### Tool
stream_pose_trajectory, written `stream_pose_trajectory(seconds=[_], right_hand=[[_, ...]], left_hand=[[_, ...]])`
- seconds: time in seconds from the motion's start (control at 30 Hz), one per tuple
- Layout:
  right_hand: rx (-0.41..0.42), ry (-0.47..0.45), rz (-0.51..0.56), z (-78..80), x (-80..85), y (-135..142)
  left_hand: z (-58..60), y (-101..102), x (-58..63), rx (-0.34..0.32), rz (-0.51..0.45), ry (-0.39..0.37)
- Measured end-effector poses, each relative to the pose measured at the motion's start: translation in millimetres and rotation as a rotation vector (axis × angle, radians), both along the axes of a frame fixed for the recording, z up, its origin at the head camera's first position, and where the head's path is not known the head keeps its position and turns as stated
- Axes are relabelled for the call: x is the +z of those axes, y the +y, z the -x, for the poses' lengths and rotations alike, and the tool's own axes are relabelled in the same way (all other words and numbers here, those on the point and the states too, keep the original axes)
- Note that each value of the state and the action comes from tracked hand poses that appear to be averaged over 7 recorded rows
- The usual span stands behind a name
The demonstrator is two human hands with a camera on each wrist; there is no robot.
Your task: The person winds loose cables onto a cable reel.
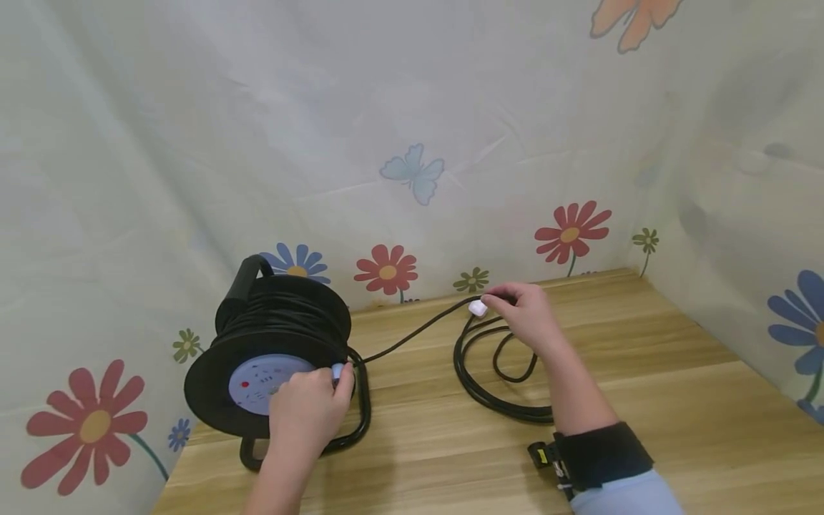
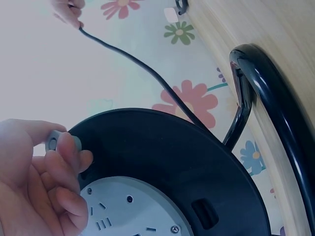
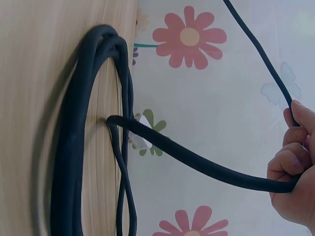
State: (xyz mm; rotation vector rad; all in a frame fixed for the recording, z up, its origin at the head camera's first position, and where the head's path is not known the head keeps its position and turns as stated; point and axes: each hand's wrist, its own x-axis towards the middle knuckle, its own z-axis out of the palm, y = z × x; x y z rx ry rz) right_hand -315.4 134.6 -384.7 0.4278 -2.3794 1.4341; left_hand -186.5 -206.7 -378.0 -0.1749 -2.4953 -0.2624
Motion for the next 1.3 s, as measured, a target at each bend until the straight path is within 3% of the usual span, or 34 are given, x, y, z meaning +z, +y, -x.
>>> stream_pose_trajectory(seconds=[0.33, 0.53, 0.83, 1.3], right_hand=[[0.036, 0.016, 0.03, -0.1, -1.9, -18.1], [0.061, 0.002, 0.032, 0.1, -2.3, -30.6], [0.09, -0.01, 0.025, -5.1, -2.1, -51.7], [0.124, -0.037, 0.05, -4.8, -4.0, -77.7]], left_hand=[[2.2, 0.9, -4.4, 0.03, 0.016, -0.156], [4.2, -1.0, -7.3, 0.01, 0.014, -0.242], [8.9, -6.6, -10.8, 0.019, 0.014, -0.459], [13.4, -17.1, -16.6, -0.002, 0.042, -0.565]])
